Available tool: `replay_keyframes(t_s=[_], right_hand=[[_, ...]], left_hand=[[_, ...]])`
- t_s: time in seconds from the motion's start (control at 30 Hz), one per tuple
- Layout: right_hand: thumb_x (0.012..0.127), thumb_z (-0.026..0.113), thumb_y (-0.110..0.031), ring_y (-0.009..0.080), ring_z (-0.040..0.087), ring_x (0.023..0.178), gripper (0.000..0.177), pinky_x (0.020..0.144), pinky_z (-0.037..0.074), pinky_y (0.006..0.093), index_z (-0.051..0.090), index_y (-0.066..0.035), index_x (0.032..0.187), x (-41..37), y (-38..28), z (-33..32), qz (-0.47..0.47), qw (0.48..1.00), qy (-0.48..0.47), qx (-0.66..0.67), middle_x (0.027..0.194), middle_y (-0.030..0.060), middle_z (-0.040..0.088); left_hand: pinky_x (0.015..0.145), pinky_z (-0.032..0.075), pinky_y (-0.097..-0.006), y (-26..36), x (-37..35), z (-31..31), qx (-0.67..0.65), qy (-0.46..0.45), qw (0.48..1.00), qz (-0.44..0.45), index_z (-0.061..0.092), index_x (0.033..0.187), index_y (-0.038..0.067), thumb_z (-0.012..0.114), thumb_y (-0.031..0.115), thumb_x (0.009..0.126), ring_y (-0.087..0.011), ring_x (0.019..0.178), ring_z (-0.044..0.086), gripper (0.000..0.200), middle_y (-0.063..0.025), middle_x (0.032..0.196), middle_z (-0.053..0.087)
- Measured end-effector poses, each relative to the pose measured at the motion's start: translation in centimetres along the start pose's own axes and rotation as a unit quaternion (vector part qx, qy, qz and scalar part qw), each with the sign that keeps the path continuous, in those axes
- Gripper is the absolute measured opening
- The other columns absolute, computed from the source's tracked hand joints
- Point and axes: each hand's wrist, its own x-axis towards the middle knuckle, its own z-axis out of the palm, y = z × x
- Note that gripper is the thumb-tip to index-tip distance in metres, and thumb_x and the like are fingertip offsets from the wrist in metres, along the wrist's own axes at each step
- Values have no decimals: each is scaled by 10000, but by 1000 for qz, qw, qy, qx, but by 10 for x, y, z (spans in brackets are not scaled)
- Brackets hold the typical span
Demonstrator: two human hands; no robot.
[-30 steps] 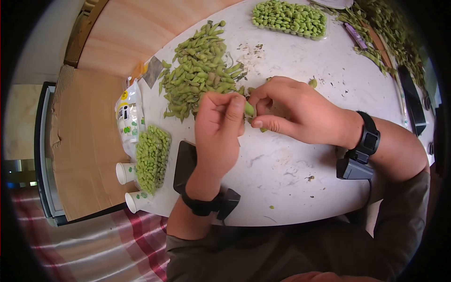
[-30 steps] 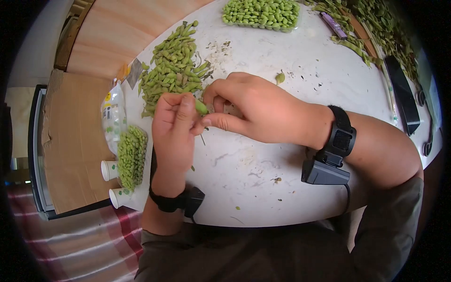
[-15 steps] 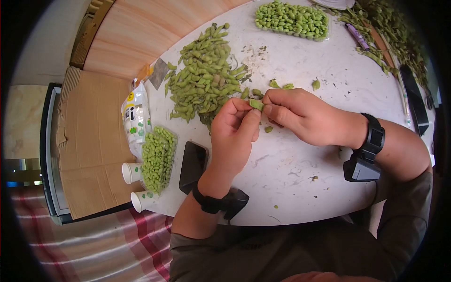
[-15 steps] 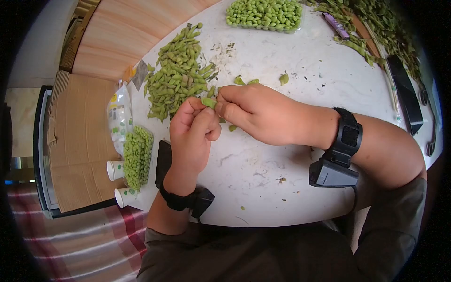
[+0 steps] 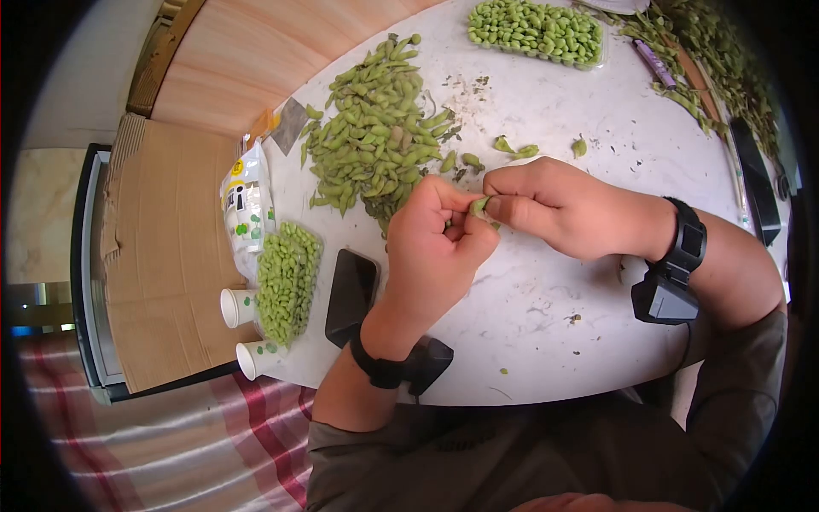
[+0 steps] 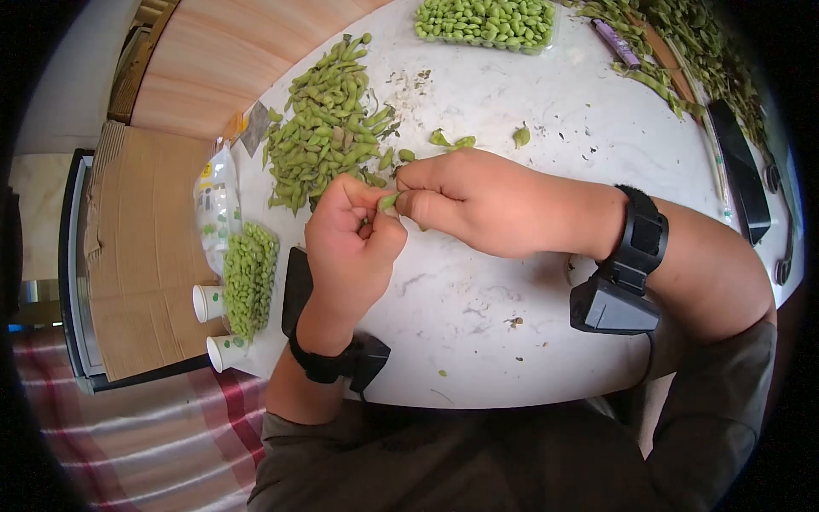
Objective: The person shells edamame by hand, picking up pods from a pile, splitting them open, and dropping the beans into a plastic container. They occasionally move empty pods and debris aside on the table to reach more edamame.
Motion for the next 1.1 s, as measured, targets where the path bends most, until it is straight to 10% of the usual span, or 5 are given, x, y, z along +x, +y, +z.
replay_keyframes(t_s=[0.43, 0.5, 0.6, 0.87, 1.1], right_hand=[[1006, 440, -241, 118, 410, 659, 311, 642, 394, 299, 543, -21, 813, 6, -2, -16, 102, 983, -128, 85, 688, 4, 434], [998, 440, -235, 117, 398, 650, 307, 635, 386, 295, 517, -29, 785, 8, 3, -14, 84, 982, -115, 127, 680, 1, 423], [981, 438, -178, 122, 435, 665, 239, 640, 394, 278, 535, -22, 828, 8, 8, -20, 79, 972, -86, 206, 688, 12, 464], [964, 456, -91, 123, 538, 789, 194, 698, 443, 239, 627, -12, 1011, 12, 4, -5, 90, 941, 52, 323, 894, 43, 590], [937, 651, -25, 174, 579, 834, 142, 739, 484, 311, 663, -23, 1078, 5, 3, -4, -109, 978, 113, -140, 946, 74, 593]], left_hand=[[506, 437, -254, -1, 6, -12, 341, 9, 901, 268, 547, 935, 14, 711, -55, 812, -96, 525, 515, 216, -49, 680, 550], [506, 411, -237, -4, 6, -20, 262, 100, 952, 123, 546, 951, 14, 687, -31, 869, -61, 563, 510, 169, -18, 682, 536], [509, 373, -215, 2, 0, -3, 22, 6, 1000, 20, 542, 965, 17, 636, -23, 931, -34, 580, 472, 108, 20, 687, 514], [501, 248, -236, 7, 9, -2, -269, 25, 943, -196, 515, 933, 37, 472, 9, 957, -52, 576, 282, 57, 42, 691, 385], [493, 282, -218, 0, 9, 2, -175, 3, 968, -182, 570, 987, 26, 519, 2, 977, -34, 565, 332, 57, 39, 707, 452]])
